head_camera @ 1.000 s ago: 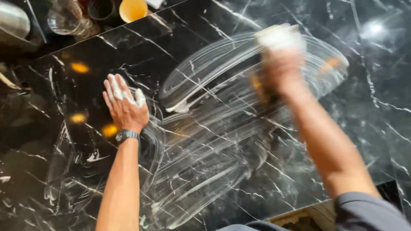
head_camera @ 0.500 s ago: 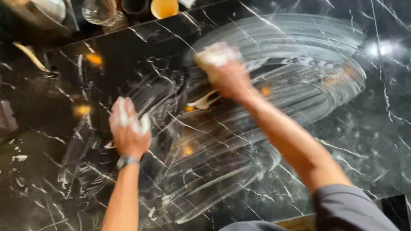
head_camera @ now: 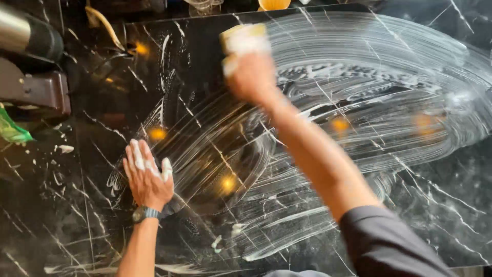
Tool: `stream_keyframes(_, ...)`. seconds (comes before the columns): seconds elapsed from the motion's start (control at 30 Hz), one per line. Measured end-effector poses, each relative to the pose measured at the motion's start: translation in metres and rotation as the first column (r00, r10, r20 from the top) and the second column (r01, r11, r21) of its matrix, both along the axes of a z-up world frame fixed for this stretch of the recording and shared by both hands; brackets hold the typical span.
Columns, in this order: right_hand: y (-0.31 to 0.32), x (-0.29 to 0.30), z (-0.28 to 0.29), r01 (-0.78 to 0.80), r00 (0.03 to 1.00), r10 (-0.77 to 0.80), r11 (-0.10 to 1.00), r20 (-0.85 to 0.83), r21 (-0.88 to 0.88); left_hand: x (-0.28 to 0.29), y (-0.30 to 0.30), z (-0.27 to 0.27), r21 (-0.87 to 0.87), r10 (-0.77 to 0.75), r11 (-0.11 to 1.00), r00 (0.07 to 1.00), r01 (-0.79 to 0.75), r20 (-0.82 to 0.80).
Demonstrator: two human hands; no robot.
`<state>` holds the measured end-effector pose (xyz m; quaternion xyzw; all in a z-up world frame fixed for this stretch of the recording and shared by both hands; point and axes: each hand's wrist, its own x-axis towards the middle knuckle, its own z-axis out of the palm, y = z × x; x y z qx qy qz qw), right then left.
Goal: Cleaning a marble-patterned service counter using a sponge and detergent.
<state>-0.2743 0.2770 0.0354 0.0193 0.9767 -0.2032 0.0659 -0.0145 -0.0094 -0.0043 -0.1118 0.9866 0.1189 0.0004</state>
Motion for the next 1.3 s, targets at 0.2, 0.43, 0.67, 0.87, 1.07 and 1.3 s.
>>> stream_keyframes(0.2,-0.025,0.064,-0.003,-0.768,0.571,0.631,0.637,-0.525,-0.069,0.033,-0.028,0.011,-0.165,-0.161,0.977,0.975,0.135,-0.153)
stream_keyframes(0.43,0.052,0.009,-0.043,0.064,0.99,-0.021,0.951,-0.143,0.303,0.095,-0.054,-0.001,-0.132,-0.135,0.986,0.964,0.106,-0.231)
stream_keyframes(0.67,-0.18,-0.013,-0.062,-0.537,0.375,0.805,0.592,-0.459,0.601,0.095,-0.062,0.004,0.042,-0.09,0.995,0.996,0.09,0.012)
stream_keyframes(0.87,-0.23,0.004,-0.092,-0.225,0.655,0.492,0.852,-0.574,0.474,0.091,-0.065,0.011,0.027,-0.096,0.995,0.995,0.096,-0.006)
stream_keyframes(1.07,-0.245,0.103,-0.069,-0.76,0.536,0.692,0.645,-0.484,0.081,0.099,-0.066,0.013,0.04,-0.076,0.996,0.992,0.08,-0.102)
stream_keyframes(1.3,-0.345,0.095,-0.142,-0.076,0.18,0.88,0.459,-0.44,0.885,0.103,-0.067,0.008,0.012,-0.122,0.993,0.992,0.121,0.031)
